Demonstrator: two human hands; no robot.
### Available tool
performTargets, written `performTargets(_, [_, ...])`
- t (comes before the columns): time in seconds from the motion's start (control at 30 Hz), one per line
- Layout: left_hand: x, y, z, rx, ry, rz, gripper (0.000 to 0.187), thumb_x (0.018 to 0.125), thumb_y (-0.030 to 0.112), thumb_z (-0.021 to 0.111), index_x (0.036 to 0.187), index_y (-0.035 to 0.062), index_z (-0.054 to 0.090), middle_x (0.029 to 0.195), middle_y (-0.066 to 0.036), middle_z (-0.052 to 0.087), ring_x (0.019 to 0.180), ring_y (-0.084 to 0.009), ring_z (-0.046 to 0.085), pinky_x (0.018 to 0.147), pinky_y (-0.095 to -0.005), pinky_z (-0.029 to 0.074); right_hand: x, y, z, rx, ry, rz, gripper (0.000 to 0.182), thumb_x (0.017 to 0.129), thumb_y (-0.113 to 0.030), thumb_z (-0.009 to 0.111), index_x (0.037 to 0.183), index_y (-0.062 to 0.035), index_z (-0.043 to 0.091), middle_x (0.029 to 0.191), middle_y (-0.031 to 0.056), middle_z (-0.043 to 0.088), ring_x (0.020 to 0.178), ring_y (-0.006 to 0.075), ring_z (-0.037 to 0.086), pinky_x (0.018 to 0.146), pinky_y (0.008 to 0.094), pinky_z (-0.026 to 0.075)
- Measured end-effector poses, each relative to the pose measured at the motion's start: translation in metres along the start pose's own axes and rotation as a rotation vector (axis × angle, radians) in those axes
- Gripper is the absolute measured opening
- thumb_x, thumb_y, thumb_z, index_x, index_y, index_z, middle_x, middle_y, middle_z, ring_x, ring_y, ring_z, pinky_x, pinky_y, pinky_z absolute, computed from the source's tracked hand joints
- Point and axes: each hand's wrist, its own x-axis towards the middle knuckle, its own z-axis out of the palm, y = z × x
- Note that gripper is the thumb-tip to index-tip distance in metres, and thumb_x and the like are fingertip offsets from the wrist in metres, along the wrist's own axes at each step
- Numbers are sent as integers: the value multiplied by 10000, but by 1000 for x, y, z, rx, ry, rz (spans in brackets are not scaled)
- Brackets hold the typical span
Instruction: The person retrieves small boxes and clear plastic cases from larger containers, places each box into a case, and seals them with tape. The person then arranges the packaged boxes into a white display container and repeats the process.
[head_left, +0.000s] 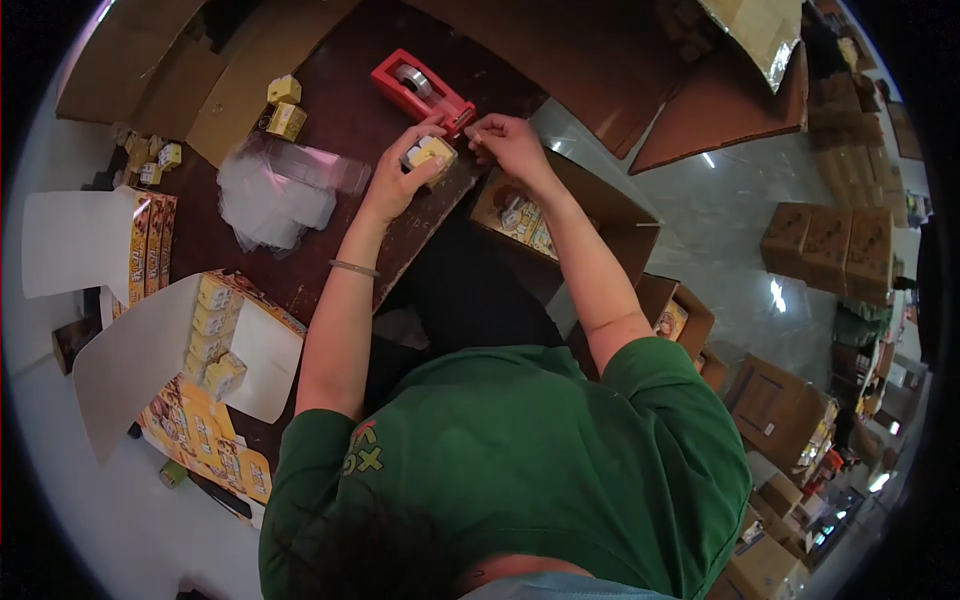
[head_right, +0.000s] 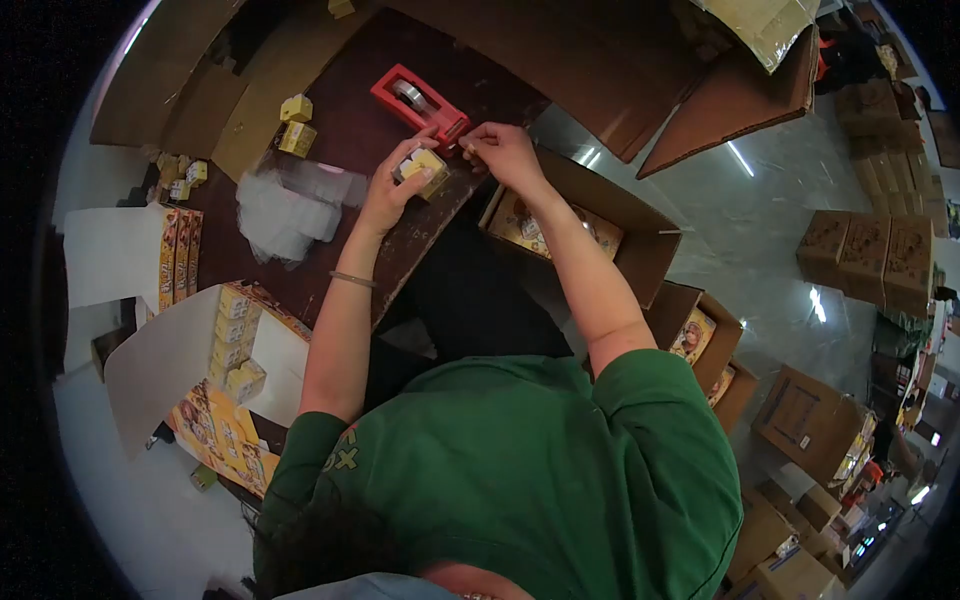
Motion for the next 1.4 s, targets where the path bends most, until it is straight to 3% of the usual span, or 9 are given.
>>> performTargets(0.3, [-22,3,6,-194,149,-58,384,940,189,589,1288,30,552,1196,-80,618,1113,-152,564,981,-277,423,-58,-10,29,180,-255,-130,158,951,-126,632,1079,-34,625,839,14,650,748,78,603,665,236,486])
performTargets(0.6, [-35,0,7,-313,214,-105,328,994,193,528,1280,34,530,1172,-77,611,1106,-149,564,978,-283,429,-50,12,58,-139,-50,-76,396,925,-146,679,1281,-53,533,826,54,663,767,99,625,660,258,496])
performTargets(0.83, [-67,8,33,-974,345,2,318,1045,283,449,1285,78,484,1376,-147,498,1334,-288,438,1140,-438,333,-70,10,62,-73,-22,-290,641,888,-164,720,1437,-96,395,1238,109,581,1076,164,582,956,308,463])
performTargets(0.9, [-73,4,22,-925,361,-12,330,1043,287,445,1287,70,488,1389,-157,491,1337,-290,438,1147,-445,324,-85,-38,49,-83,-38,-282,708,828,-82,739,1442,-86,388,1226,111,592,1108,189,578,970,316,455])
performTargets(1.0, [-52,26,6,-272,337,58,353,978,157,576,1293,19,497,1317,-138,553,1262,-212,503,1096,-337,371,-62,-48,46,-655,-92,-744,768,760,-62,760,1440,-112,404,1255,162,573,1146,307,562,987,370,466])
performTargets(1.13, [-23,1,-6,-235,135,-1,537,871,82,625,1374,19,449,1294,-113,567,1220,-193,530,1056,-320,395,-39,-44,43,-537,-218,-842,695,763,-126,780,1379,-68,463,1262,156,567,1156,338,535,1009,414,443])
performTargets(1.23, [-16,3,-5,-180,67,1,554,852,92,613,1375,12,449,1288,-113,576,1210,-196,542,1049,-320,401,4,-52,8,-714,179,-669,346,826,-315,735,1017,-29,694,1136,128,645,1070,342,555,920,397,459])
performTargets(1.3, [-6,1,1,-129,52,27,517,858,151,611,1345,20,500,1297,-116,581,1193,-191,551,1033,-316,409,41,-36,-2,-801,75,-343,219,865,-247,694,921,-37,724,1165,137,633,1067,304,578,928,379,465])
performTargets(1.4, [2,2,-1,-69,17,-31,478,863,184,610,1310,30,542,1297,-110,584,1177,-182,553,1021,-312,412,48,-26,-5,-572,2,-479,225,866,-243,694,855,-21,724,1072,133,661,958,299,621,872,389,485])
